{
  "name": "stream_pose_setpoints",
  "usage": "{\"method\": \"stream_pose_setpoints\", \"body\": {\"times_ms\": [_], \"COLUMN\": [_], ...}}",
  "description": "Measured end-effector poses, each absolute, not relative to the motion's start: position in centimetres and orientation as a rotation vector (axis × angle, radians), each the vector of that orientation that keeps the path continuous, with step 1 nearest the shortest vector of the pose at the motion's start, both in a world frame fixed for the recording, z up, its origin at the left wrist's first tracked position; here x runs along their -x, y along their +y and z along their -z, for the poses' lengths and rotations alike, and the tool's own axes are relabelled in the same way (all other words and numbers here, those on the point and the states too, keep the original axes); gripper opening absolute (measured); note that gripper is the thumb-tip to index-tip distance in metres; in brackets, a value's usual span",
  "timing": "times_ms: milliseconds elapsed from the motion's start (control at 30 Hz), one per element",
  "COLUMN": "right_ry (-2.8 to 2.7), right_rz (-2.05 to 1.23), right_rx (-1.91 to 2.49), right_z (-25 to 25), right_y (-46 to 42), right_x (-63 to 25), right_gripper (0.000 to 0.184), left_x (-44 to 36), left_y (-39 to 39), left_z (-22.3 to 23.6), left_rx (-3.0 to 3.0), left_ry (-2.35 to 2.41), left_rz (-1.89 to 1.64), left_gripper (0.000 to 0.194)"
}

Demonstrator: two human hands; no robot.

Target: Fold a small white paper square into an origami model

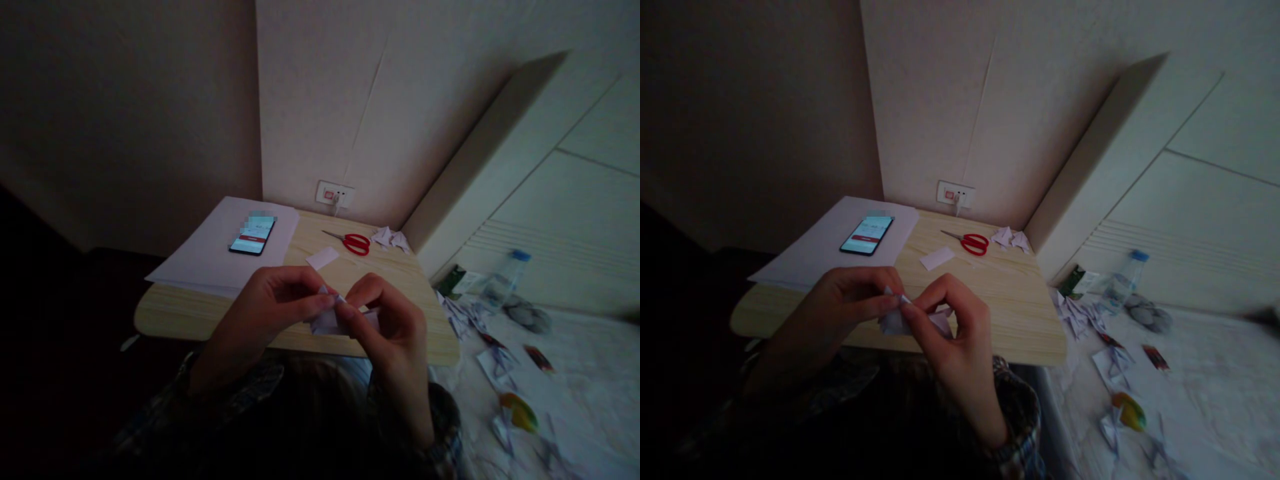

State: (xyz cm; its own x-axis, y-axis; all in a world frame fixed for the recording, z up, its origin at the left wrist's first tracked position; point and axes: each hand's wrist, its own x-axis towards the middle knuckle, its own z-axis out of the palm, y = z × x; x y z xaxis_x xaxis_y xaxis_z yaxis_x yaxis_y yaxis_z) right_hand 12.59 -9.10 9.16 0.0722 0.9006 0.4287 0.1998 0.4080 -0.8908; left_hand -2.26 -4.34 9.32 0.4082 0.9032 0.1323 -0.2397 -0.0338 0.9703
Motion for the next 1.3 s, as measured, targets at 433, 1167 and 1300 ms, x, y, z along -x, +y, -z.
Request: {"method": "stream_pose_setpoints", "body": {"times_ms": [433,1167,1300], "right_ry": [-1.391,-1.451,-1.441], "right_rz": [-0.699,-0.741,-0.691], "right_rx": [1.091,1.111,1.134], "right_z": [-8.9,-8.8,-8.7], "right_y": [-8.6,-8.0,-8.2], "right_x": [-12.6,-12.9,-12.9], "right_gripper": [0.019,0.007,0.011], "left_x": [2.1,2.3,2.3], "left_y": [-4.4,-4.5,-4.7], "left_z": [-9.2,-9.1,-9.3], "left_rx": [-1.380,-1.564,-1.593], "left_ry": [0.742,0.794,0.808], "left_rz": [-1.148,-1.232,-1.215], "left_gripper": [0.009,0.032,0.040]}}
